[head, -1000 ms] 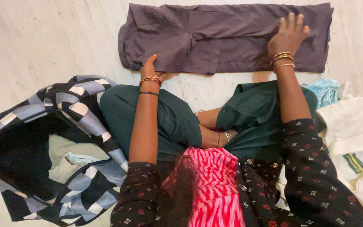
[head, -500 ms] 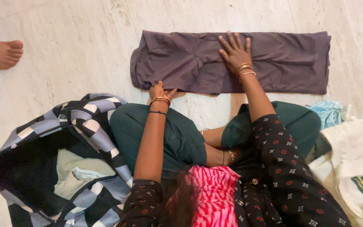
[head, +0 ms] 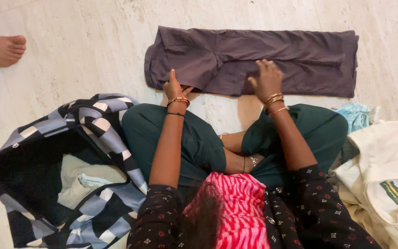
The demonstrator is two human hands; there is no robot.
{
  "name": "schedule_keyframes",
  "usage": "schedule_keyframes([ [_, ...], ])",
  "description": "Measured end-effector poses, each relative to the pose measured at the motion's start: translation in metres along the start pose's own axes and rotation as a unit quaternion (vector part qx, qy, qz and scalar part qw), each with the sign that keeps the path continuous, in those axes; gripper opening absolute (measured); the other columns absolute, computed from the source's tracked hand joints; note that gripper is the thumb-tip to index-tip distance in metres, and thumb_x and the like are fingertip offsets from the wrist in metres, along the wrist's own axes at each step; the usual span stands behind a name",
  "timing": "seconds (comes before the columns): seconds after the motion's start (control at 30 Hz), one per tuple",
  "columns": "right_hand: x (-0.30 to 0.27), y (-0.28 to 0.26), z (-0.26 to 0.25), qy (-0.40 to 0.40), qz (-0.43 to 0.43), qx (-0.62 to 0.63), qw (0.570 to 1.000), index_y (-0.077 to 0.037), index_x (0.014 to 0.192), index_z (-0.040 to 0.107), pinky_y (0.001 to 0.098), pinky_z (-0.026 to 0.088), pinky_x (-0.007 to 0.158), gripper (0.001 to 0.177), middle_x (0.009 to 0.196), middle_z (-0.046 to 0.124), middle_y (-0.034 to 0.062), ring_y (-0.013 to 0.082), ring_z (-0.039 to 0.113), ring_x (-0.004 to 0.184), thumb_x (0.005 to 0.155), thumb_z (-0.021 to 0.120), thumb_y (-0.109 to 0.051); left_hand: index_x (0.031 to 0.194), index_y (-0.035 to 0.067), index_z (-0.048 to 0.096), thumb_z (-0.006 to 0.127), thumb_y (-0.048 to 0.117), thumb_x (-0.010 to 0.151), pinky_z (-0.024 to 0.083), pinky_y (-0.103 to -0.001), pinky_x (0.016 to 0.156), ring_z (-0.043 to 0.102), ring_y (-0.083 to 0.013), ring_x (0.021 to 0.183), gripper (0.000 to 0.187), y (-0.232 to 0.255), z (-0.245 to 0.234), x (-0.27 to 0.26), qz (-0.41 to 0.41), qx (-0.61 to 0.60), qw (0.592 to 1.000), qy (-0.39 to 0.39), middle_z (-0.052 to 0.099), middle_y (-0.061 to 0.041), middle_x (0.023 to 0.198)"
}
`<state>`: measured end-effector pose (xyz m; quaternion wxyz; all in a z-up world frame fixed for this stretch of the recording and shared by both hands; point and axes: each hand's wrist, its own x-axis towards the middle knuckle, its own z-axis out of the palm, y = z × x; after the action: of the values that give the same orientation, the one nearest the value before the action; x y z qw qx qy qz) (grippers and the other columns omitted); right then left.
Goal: The person folds a dark-colored shirt and a white shirt on the floor, smoothing each garment and placing the folded dark shirt into a bag.
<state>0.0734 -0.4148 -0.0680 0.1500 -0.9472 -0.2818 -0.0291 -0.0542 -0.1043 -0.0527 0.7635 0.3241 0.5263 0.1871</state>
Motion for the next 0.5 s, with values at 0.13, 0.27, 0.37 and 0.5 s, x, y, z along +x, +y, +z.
schedule_keyframes([
  [0.13, -0.022, -0.111, -0.01, 0.046, -0.127, 0.096, 0.986, -0.001, 0.151, 0.042, 0.0514, 0.031, 0.108, 0.099, 0.152, 0.046, 0.0206, 0.0363, 0.042, 0.138, 0.076, 0.086, -0.048, 0.122, -0.01, 0.056, 0.059, 0.033, 0.095, 0.066, -0.05, 0.065, 0.073, -0.0347, 0.083, 0.051, 0.004, 0.002, -0.018, 0.035, -0.015, 0.999, -0.022, 0.066, -0.022, 0.105],
  [0.27, -0.01, -0.167, -0.015, 0.08, -0.125, 0.163, 0.975, -0.002, 0.145, 0.042, 0.0505, 0.032, 0.109, 0.094, 0.146, 0.048, 0.0179, 0.0325, 0.046, 0.136, 0.076, 0.088, -0.046, 0.118, -0.012, 0.061, 0.06, 0.028, 0.095, 0.065, -0.046, 0.066, 0.075, -0.0363, 0.08, 0.046, -0.001, 0.002, -0.026, 0.048, 0.004, 0.993, -0.106, 0.069, -0.022, 0.102],
  [0.37, 0.015, -0.175, 0.0, 0.132, -0.101, 0.131, 0.977, -0.005, 0.132, 0.052, 0.0497, 0.035, 0.105, 0.069, 0.132, 0.058, 0.0148, 0.0315, 0.053, 0.126, 0.077, 0.085, -0.033, 0.116, -0.008, 0.061, 0.061, 0.029, 0.095, 0.066, -0.047, 0.07, 0.076, -0.0361, 0.083, 0.043, 0.019, -0.001, -0.034, -0.018, 0.025, 0.984, -0.177, 0.069, -0.02, 0.106],
  [0.5, 0.02, -0.164, 0.015, 0.081, -0.091, 0.139, 0.983, -0.013, 0.114, 0.067, 0.0409, 0.044, 0.102, 0.031, 0.11, 0.067, 0.0042, 0.0263, 0.062, 0.11, 0.084, 0.073, -0.006, 0.105, -0.001, 0.075, 0.046, 0.068, 0.102, 0.061, -0.048, 0.082, 0.076, -0.0349, 0.095, 0.075, 0.078, -0.002, -0.059, 0.153, 0.528, 0.832, -0.077, 0.075, -0.024, 0.108],
])
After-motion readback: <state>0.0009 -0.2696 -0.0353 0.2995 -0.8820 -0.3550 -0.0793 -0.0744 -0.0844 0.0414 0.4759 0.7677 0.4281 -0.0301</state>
